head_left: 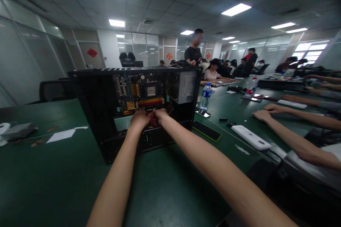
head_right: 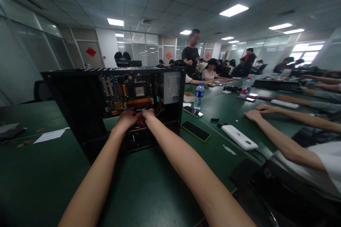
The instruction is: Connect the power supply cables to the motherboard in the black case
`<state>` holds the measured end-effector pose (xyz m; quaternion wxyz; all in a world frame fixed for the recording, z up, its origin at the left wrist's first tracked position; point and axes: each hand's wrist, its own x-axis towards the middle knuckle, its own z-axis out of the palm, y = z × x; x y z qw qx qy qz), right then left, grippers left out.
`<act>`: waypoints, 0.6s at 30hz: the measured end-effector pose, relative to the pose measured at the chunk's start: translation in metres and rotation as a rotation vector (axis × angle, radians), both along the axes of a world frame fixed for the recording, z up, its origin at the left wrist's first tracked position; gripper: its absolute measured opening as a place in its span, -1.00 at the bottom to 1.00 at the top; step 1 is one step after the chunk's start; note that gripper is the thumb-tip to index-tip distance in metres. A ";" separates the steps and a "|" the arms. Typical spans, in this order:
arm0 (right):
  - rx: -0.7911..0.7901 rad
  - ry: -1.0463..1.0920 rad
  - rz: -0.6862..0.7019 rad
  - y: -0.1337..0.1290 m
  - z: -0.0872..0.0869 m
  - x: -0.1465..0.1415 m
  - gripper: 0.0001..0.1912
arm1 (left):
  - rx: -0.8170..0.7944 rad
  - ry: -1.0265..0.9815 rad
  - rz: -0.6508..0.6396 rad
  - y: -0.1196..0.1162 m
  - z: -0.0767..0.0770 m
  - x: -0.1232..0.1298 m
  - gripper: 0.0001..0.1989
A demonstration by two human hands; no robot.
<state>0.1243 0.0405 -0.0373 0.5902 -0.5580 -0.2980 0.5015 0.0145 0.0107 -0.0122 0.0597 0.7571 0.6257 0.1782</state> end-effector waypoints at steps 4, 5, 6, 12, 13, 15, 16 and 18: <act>0.020 0.020 -0.022 0.008 -0.006 0.000 -0.81 | 0.002 0.007 -0.001 0.001 -0.001 0.000 -0.54; 0.021 0.024 -0.022 0.009 -0.007 0.000 -0.81 | 0.002 0.007 -0.002 0.001 -0.001 0.000 -0.54; 0.022 0.028 -0.020 0.010 -0.008 0.001 -0.82 | 0.002 0.005 -0.004 0.001 -0.002 0.000 -0.53; 0.018 0.049 -0.008 0.010 -0.010 0.001 -0.87 | 0.006 -0.007 0.004 0.002 -0.004 0.000 -0.55; 0.015 0.052 -0.007 0.010 -0.010 0.001 -0.87 | 0.008 -0.007 0.008 0.002 -0.004 0.000 -0.55; 0.008 0.054 -0.008 0.010 -0.010 0.001 -0.86 | 0.011 -0.007 0.015 0.001 -0.005 -0.001 -0.54; 0.005 0.053 -0.010 0.010 -0.010 0.000 -0.87 | 0.012 -0.006 0.016 0.001 -0.004 -0.001 -0.54; 0.000 0.047 -0.017 0.009 -0.009 0.000 -0.90 | 0.015 -0.001 0.018 0.000 -0.004 0.000 -0.54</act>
